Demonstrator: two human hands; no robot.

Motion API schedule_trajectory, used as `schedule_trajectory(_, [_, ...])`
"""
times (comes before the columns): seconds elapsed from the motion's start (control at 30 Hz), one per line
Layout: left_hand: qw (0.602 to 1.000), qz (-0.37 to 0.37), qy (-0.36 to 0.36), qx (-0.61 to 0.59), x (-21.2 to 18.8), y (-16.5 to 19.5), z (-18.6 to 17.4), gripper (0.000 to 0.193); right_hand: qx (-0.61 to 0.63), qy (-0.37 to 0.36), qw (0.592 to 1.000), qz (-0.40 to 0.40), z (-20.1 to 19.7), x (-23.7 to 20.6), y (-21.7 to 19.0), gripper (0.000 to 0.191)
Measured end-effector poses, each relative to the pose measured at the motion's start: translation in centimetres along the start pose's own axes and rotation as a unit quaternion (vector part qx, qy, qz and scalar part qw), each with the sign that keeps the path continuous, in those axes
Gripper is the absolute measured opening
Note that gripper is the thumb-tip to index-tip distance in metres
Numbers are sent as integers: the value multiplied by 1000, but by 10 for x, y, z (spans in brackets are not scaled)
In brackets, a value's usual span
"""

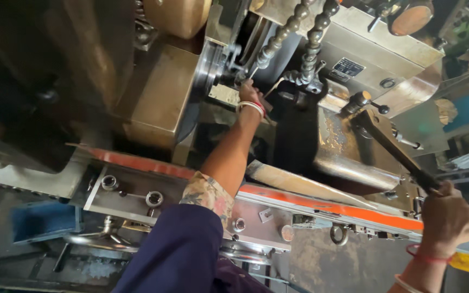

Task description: The person repeatedly inserts metal rods into a machine, pulls a lever to activate the forming process, and then removes the processed rods. The finished rods are placed into a green tray. The person stands on a metal platform during the task.

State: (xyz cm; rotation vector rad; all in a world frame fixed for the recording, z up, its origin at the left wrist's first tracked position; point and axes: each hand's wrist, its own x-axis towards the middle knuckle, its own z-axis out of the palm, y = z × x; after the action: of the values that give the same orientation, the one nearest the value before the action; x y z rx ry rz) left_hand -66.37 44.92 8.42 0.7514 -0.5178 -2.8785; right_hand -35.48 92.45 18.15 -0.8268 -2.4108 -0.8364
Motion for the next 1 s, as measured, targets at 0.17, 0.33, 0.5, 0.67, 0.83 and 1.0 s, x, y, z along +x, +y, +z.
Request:
schedule_trajectory(0.17, [981, -118, 59, 141, -7, 0, -8, 29, 73, 9, 997, -21, 17, 49, 9, 68])
schedule_trajectory(0.33, [980, -145, 111, 74, -11, 6, -11, 29, 204, -40, 978, 26, 26, 55, 0, 68])
schedule_trajectory(0.5, [956, 72, 123, 257, -8, 5, -13, 31, 170, -34, 984, 30, 17, 57, 2, 71])
schedule_trajectory(0.67, [998, 14, 54, 13, -3, 5, -16, 25, 137, -37, 990, 26, 17, 59, 9, 71])
schedule_trajectory(0.83, [981, -39, -44, -186, -3, -5, -14, 26, 179, -69, 980, 49, 13, 60, 10, 76])
schedule_trajectory(1.0, [973, -48, -30, -225, -6, -10, -8, 23, 76, -101, 992, 28, -11, 38, 12, 83])
